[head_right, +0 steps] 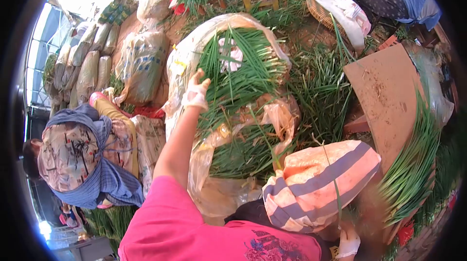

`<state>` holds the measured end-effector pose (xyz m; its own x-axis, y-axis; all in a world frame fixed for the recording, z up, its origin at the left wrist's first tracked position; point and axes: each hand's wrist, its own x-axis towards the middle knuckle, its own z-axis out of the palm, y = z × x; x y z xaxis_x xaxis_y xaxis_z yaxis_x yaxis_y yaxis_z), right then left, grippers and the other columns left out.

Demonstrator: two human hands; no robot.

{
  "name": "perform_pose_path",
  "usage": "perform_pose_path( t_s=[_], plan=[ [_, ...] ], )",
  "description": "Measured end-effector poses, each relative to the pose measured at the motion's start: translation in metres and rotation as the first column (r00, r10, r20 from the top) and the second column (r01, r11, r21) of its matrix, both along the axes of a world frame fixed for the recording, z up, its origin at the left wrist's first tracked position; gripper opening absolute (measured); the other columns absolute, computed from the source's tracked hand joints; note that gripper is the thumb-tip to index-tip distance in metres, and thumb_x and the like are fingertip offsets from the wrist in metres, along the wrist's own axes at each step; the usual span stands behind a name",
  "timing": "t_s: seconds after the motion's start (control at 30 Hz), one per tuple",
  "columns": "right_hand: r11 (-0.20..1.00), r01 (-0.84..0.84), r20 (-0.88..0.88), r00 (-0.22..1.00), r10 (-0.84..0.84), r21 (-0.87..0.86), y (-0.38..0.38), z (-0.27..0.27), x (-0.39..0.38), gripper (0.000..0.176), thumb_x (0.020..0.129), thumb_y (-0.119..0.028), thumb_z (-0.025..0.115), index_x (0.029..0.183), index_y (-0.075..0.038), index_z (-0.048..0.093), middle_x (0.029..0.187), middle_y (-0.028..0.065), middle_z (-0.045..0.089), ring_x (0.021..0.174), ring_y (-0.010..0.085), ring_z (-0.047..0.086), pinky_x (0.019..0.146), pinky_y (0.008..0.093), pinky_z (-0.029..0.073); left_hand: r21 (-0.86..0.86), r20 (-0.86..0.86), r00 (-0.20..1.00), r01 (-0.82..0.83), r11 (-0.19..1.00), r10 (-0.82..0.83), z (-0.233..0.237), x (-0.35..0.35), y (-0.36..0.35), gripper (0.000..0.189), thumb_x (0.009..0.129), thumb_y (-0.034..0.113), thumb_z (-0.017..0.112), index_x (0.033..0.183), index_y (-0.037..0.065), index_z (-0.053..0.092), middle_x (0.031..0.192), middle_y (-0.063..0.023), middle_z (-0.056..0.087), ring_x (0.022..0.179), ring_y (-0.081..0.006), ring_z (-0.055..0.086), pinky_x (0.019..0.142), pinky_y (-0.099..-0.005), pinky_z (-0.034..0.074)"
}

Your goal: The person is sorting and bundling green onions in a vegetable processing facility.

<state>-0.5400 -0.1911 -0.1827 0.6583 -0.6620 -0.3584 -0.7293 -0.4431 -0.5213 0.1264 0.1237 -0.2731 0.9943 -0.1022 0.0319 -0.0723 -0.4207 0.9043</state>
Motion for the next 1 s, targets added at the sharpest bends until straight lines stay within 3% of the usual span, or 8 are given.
perform_pose_path(
  t_s=[0.13, 0.3, 0.4, 0.5, 0.53, 0.7, 0.9, 1.0],
  plan=[
    [0.998, 0.06, -0.092, 0.994, -0.063, -0.037, 0.016, 0.018, 0.012, 0.027, 0.081, 0.002, 0.051, 0.102, 0.0, 0.066, 0.079, 0.0118, 0.066, 0.068, 0.0155, 0.063, 0.062, 0.0278, 0.051, 0.498, 0.107, 0.982, -0.191, 0.846, 0.158, 0.016, 0.068, -0.03, 0.08, 0.074, 0.032, 0.073, 0.138, 0.005, 0.035, 0.135, -0.0205, 0.045, 0.125, -0.0333, 0.042, 0.104, -0.0355, 0.033],
    [0.986, 0.163, -0.203, 0.967, -0.157, 0.014, 0.025, 0.007, 0.005, 0.027, 0.075, -0.002, 0.055, 0.099, -0.006, 0.069, 0.077, 0.0122, 0.066, 0.066, 0.018, 0.062, 0.062, 0.0302, 0.05, 0.335, -0.322, 0.881, -0.237, 0.912, 0.347, 0.078, 0.062, -0.119, 0.113, 0.067, 0.043, 0.076, 0.146, 0.008, 0.004, 0.13, -0.0233, 0.048, 0.112, -0.0328, 0.054, 0.096, -0.0377, 0.041],
    [0.994, -0.038, -0.302, 0.953, 0.007, -0.098, 0.022, 0.003, 0.003, 0.027, 0.074, -0.004, 0.056, 0.098, -0.008, 0.069, 0.079, 0.0114, 0.066, 0.066, 0.0184, 0.062, 0.062, 0.0312, 0.05, 0.455, -0.174, 0.946, -0.169, 0.874, 0.274, 0.034, 0.079, -0.181, 0.12, 0.064, 0.044, 0.078, 0.145, 0.005, -0.001, 0.144, -0.0191, 0.031, 0.129, -0.0317, 0.038, 0.107, -0.042, 0.031],
    [0.989, 0.148, -0.229, 0.962, -0.15, -0.025, 0.021, 0.027, 0.034, 0.025, 0.078, -0.002, 0.055, 0.098, -0.006, 0.068, 0.082, 0.0133, 0.066, 0.069, 0.0191, 0.063, 0.062, 0.0313, 0.05, 0.648, -0.043, 0.987, -0.092, 0.756, 0.157, 0.046, 0.056, -0.199, 0.125, 0.059, 0.046, 0.08, 0.146, 0.009, -0.001, 0.146, -0.0143, 0.029, 0.13, -0.0318, 0.037, 0.108, -0.0433, 0.03],
    [0.978, 0.21, -0.23, 0.951, -0.206, -0.006, 0.02, 0.032, 0.035, 0.024, 0.079, -0.002, 0.054, 0.099, -0.005, 0.068, 0.083, 0.0136, 0.066, 0.07, 0.0192, 0.063, 0.062, 0.0312, 0.051, 0.607, -0.068, 0.98, -0.106, 0.787, 0.185, 0.044, 0.059, -0.19, 0.12, 0.061, 0.038, 0.081, 0.147, 0.013, 0.0, 0.126, -0.0198, 0.053, 0.111, -0.0332, 0.055, 0.094, -0.0391, 0.043],
    [0.901, 0.398, -0.114, 0.917, -0.383, 0.171, 0.023, 0.017, 0.019, 0.027, 0.08, -0.001, 0.054, 0.102, -0.007, 0.067, 0.087, 0.0139, 0.067, 0.074, 0.0195, 0.064, 0.065, 0.0313, 0.051, 0.473, -0.125, 0.979, -0.086, 0.877, 0.163, 0.005, 0.089, -0.123, 0.068, 0.068, 0.019, 0.063, 0.133, 0.013, 0.043, 0.086, -0.0107, 0.062, 0.072, -0.0236, 0.058, 0.067, -0.0348, 0.045],
    [0.993, 0.11, -0.214, 0.97, -0.114, -0.033, 0.019, 0.02, 0.031, 0.025, 0.081, -0.006, 0.054, 0.1, -0.01, 0.069, 0.083, 0.0138, 0.067, 0.073, 0.0239, 0.064, 0.068, 0.0338, 0.05, 0.386, 0.228, 0.972, -0.031, 0.922, -0.062, 0.087, 0.08, -0.098, 0.053, 0.07, 0.019, 0.06, 0.121, 0.008, 0.053, 0.083, -0.0141, 0.062, 0.072, -0.0244, 0.059, 0.064, -0.0355, 0.044],
    [0.984, 0.172, -0.192, 0.968, -0.161, 0.042, 0.014, 0.01, 0.02, 0.025, 0.081, -0.012, 0.056, 0.102, -0.01, 0.068, 0.079, 0.016, 0.064, 0.071, 0.027, 0.063, 0.066, 0.0381, 0.048, 0.351, 0.529, 0.797, 0.108, 0.93, -0.292, 0.15, 0.084, -0.094, 0.058, 0.077, -0.008, 0.051, 0.131, 0.014, 0.049, 0.107, -0.0158, 0.064, 0.093, -0.0228, 0.063, 0.08, -0.0294, 0.046]
  ],
)
